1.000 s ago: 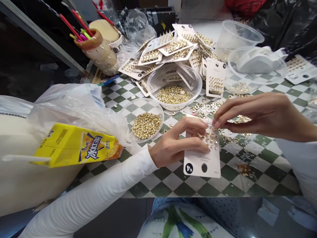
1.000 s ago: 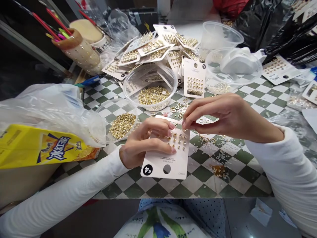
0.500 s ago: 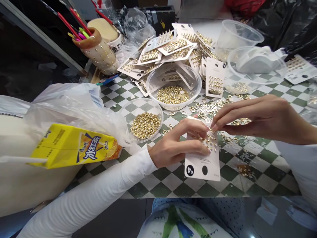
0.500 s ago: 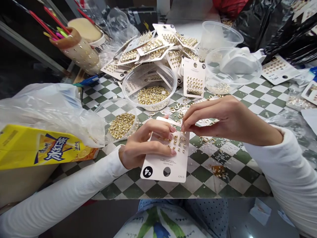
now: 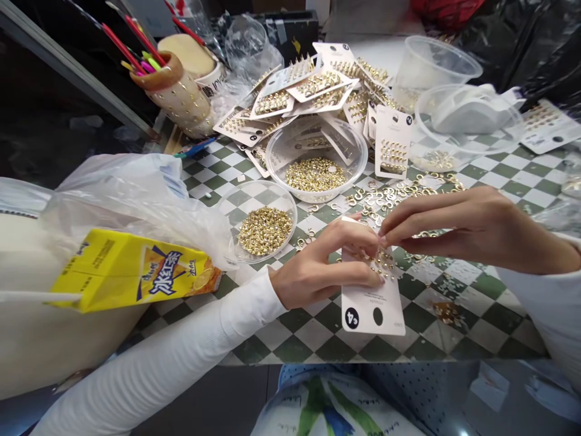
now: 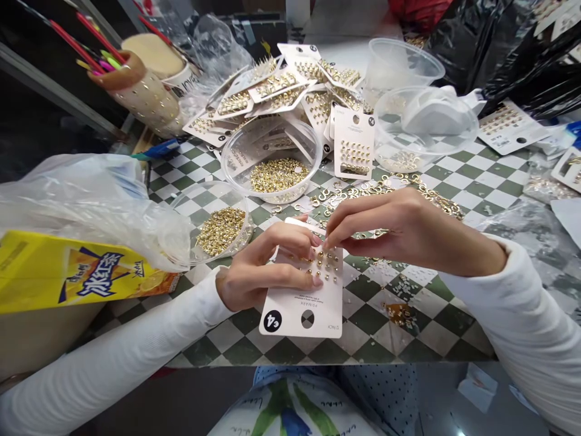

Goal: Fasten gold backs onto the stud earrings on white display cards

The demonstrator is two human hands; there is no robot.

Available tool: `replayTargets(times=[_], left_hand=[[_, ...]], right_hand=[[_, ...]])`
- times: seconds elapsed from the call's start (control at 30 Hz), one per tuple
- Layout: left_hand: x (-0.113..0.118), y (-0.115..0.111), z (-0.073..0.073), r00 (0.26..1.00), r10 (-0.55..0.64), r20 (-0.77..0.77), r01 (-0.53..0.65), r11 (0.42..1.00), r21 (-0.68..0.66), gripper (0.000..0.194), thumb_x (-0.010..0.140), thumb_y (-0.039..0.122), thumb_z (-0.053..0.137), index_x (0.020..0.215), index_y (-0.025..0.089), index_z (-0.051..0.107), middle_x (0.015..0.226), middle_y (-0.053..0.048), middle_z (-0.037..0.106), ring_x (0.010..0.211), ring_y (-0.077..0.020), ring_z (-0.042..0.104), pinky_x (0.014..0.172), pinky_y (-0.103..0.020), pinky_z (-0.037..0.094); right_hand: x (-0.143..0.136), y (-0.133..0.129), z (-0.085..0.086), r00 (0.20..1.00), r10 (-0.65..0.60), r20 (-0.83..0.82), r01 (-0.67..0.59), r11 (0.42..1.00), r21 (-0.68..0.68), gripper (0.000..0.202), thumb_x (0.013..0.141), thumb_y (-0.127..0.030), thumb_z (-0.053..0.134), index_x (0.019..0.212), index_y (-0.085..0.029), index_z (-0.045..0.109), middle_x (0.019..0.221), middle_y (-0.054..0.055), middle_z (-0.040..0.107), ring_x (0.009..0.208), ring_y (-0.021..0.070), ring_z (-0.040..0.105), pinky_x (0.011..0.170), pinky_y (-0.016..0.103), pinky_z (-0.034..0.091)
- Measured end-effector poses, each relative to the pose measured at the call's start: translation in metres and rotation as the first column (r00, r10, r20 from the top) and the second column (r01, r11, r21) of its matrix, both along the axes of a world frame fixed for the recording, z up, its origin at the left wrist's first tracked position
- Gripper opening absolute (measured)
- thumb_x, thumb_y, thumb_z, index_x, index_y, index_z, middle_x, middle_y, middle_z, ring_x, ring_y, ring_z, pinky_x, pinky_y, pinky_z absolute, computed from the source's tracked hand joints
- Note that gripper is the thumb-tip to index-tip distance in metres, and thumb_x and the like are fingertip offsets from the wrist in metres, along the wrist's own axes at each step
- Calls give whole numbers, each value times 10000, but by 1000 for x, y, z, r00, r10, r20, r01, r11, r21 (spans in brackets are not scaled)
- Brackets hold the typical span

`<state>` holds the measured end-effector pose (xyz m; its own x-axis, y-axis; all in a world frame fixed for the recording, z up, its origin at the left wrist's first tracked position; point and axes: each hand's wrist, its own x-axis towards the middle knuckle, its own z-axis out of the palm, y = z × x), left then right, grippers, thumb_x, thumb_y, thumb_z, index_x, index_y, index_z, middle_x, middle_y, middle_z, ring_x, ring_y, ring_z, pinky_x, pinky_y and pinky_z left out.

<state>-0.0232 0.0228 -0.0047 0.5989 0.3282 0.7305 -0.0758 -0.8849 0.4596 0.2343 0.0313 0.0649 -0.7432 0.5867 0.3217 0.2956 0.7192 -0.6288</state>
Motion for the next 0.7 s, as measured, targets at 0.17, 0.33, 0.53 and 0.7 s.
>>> replayTargets(times=[0.17,0.33,0.53,0.7], left_hand=[[-2,-2,1,999,50,13,-50,999,8,170,920,114,698,1046,229,708,1188,-68,630,1174,-205,683,1171,-520,531],[-1,-4,-1,995,89,54,-89,996,-5,154,912,124,718,1031,222,717,1170,-53,634,1156,-197,684,1172,-514,525],[1,-4,-5,985,111,130,-105,993,-54,178,883,146,761,1047,196,714,1197,-67,603,1187,-198,656,936,-338,645],[0,-4,-2,982,159,106,-154,987,-51,114,906,174,745,1004,219,707,1156,-41,600,1154,-179,666,968,-352,628]], right_hand=[[0,1,-5,1000,-10,-28,9,1000,-26,232,953,-192,698,1116,-306,816,1048,20,785,828,141,749,707,238,596],[1,0,-3,999,-32,-13,32,999,44,271,959,-172,678,1148,-318,807,1058,18,779,850,145,745,731,258,603],[0,0,-2,998,-57,-15,58,996,74,373,945,-120,660,1222,-340,780,1123,16,771,956,173,747,799,287,612],[-2,0,-7,998,-37,-54,40,997,63,425,939,-102,660,1278,-341,749,1157,29,748,969,183,742,773,303,607]])
